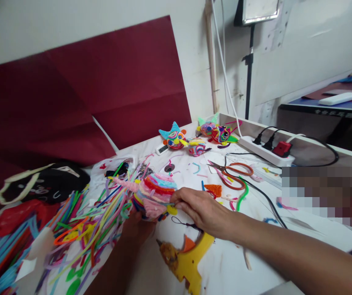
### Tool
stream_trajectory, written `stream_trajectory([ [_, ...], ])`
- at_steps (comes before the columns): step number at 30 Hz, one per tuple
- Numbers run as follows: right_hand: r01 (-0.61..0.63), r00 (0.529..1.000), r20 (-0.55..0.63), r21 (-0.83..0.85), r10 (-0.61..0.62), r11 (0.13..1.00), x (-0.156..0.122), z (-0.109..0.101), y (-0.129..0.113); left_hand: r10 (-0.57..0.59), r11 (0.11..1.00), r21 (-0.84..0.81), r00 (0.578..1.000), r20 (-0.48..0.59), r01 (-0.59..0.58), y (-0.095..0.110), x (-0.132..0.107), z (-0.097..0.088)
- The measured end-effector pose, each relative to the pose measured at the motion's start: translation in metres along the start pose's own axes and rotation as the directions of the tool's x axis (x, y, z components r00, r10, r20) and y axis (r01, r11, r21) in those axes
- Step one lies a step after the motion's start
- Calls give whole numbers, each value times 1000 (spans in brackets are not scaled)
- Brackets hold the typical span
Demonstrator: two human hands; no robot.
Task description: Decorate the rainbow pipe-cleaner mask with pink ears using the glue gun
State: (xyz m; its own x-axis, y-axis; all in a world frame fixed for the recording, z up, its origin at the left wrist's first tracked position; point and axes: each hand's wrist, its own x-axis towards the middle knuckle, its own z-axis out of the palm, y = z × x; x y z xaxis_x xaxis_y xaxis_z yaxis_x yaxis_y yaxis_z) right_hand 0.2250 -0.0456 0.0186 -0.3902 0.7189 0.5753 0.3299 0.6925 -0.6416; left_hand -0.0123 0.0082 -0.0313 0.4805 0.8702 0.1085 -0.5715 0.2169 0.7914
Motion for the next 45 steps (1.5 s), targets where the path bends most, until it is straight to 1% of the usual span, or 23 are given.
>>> stream_trajectory([
  [3,-5,1000,-4,7,5,1000,-1,0,0,3,1000,-11,1000,-14,-3,1,0,3],
  [7,-16,1000,-8,24,17,1000,-1,0,-1,14,1000,-16,1000,4,-14,2,1,8],
  [9,-24,1000,-4,30,24,999,-1,0,-2,22,1000,-4,1000,11,-22,3,0,7],
  [13,-42,999,1,44,42,998,0,-1,-4,-6,1000,16,1000,22,5,2,0,2],
  [17,-73,997,18,49,72,996,-1,-2,-6,10,1000,-29,999,34,-9,2,1,3],
  [20,-98,995,36,14,97,995,-1,-3,-8,22,998,-55,999,39,-20,3,1,8],
  [23,-60,997,39,-37,62,997,-2,-2,-7,16,998,-57,1000,20,-15,4,1,11],
  [28,32,999,44,-107,-28,994,-4,1,-4,3,999,-45,999,-41,-5,3,1,9],
  [31,83,996,36,-158,-78,984,-5,3,-3,13,999,-34,999,-41,-14,2,1,7],
  [40,127,992,7,-243,-130,962,-5,6,-4,3,1000,14,1000,-28,-2,-1,1,-1],
  [45,152,987,-11,-298,-163,942,-4,6,-7,-2,999,43,999,-40,3,-2,0,0],
])
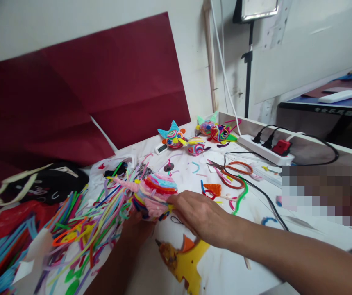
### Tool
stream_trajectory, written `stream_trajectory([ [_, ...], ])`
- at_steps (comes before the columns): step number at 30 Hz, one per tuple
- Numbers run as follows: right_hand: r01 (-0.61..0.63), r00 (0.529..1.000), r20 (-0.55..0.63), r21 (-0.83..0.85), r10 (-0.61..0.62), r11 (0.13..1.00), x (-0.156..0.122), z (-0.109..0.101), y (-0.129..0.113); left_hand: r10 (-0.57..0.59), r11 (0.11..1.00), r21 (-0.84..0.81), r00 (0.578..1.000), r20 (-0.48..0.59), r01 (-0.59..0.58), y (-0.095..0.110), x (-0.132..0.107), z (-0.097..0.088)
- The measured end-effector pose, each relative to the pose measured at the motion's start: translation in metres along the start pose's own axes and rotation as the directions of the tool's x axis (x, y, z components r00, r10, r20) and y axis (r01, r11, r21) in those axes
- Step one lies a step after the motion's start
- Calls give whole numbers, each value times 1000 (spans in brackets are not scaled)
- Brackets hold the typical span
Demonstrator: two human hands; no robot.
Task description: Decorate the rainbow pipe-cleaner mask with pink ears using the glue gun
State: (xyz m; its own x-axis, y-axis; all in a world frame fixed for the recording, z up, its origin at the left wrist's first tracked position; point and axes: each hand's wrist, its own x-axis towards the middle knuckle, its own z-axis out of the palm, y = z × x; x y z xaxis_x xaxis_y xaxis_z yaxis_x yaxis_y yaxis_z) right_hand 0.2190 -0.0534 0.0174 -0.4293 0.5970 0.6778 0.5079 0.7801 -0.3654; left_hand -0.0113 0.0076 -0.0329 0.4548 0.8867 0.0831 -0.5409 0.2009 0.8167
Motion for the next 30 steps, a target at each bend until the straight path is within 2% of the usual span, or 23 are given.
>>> stream_trajectory([
  [13,87,995,-35,-206,-96,975,-4,10,4,-14,1000,-25,1000,11,14,-1,0,7],
  [30,138,983,-88,-234,-163,962,-6,14,6,-18,999,-27,1000,-21,18,-5,0,6],
])
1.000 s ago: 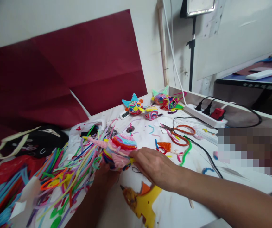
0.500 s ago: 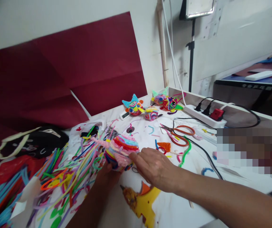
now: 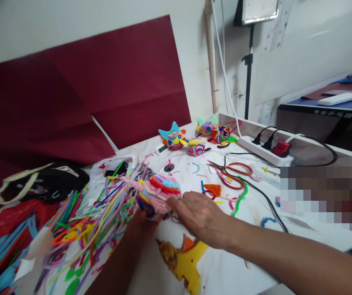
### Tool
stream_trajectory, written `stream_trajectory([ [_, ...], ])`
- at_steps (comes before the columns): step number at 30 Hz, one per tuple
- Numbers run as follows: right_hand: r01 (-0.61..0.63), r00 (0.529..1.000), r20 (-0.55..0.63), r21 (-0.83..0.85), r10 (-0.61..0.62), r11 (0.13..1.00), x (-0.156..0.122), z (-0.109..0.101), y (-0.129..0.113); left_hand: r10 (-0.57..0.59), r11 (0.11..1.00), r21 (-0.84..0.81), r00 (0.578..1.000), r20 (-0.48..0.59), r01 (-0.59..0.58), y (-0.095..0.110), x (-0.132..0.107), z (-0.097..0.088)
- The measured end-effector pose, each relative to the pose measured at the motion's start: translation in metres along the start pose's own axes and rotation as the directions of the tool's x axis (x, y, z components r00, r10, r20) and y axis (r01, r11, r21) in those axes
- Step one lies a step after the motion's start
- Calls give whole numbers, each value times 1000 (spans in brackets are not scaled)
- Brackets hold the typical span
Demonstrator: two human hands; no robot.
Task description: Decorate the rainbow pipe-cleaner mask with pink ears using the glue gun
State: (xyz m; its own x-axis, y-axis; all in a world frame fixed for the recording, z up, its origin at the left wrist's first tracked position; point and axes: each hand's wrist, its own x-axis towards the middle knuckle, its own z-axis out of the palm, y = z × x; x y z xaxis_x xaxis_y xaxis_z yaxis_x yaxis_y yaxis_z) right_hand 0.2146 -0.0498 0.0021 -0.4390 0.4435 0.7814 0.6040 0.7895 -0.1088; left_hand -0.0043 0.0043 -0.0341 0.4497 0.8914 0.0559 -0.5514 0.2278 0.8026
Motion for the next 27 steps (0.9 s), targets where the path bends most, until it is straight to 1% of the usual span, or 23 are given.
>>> stream_trajectory([
  [5,-2,1000,-2,13,3,1000,2,-2,-1,5,1000,8,1000,20,-5,0,0,1],
  [10,-30,1000,9,3,30,1000,0,-1,0,7,1000,13,999,43,-8,0,1,-1],
  [13,-65,998,23,30,65,997,1,-2,0,11,1000,19,1000,29,-11,-1,1,-4],
  [17,-109,994,11,48,108,993,5,-5,0,12,1000,9,1000,26,-12,-1,0,-6],
  [22,-119,993,5,86,119,989,4,-5,0,-2,1000,3,1000,26,2,1,0,-2],
  [27,-130,991,8,83,130,988,1,-3,1,15,1000,-22,1000,10,-15,2,0,2],
])
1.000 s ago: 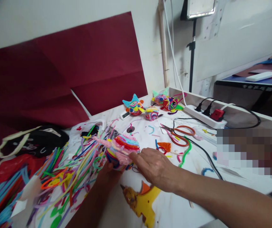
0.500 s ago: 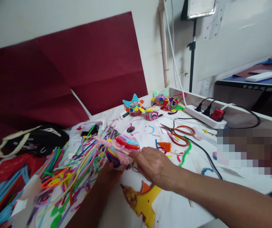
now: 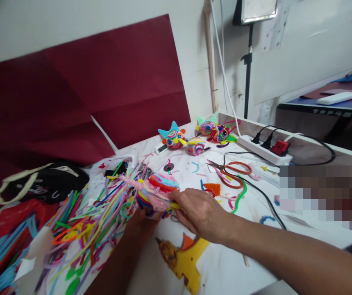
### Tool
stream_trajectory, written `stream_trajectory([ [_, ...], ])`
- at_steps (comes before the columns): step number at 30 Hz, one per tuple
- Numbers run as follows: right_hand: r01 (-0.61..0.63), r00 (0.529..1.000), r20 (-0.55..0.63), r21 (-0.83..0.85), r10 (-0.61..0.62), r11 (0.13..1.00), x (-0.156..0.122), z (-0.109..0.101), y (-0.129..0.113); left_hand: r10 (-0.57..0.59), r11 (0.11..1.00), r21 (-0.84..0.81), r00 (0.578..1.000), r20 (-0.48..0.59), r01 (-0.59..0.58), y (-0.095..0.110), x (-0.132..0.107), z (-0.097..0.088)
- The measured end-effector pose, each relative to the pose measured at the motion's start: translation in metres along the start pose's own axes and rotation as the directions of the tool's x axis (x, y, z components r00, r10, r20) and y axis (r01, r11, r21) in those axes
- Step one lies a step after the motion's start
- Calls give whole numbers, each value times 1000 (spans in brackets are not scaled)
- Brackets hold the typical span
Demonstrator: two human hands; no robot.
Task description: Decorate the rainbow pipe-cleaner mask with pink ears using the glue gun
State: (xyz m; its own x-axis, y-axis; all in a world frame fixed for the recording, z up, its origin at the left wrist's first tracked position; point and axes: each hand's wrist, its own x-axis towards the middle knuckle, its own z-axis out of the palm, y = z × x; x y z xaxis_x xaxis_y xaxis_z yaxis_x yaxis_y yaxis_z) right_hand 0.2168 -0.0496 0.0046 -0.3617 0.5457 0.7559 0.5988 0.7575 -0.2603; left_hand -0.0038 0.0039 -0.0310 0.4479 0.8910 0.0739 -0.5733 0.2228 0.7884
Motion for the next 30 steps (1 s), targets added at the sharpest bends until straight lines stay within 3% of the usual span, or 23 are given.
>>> stream_trajectory([
  [15,-43,999,27,23,42,999,3,-7,-2,-5,999,-38,1000,-10,4,4,0,3],
  [30,-258,955,163,54,247,965,6,-9,4,-2,1000,-26,1000,-24,1,5,0,-6],
])
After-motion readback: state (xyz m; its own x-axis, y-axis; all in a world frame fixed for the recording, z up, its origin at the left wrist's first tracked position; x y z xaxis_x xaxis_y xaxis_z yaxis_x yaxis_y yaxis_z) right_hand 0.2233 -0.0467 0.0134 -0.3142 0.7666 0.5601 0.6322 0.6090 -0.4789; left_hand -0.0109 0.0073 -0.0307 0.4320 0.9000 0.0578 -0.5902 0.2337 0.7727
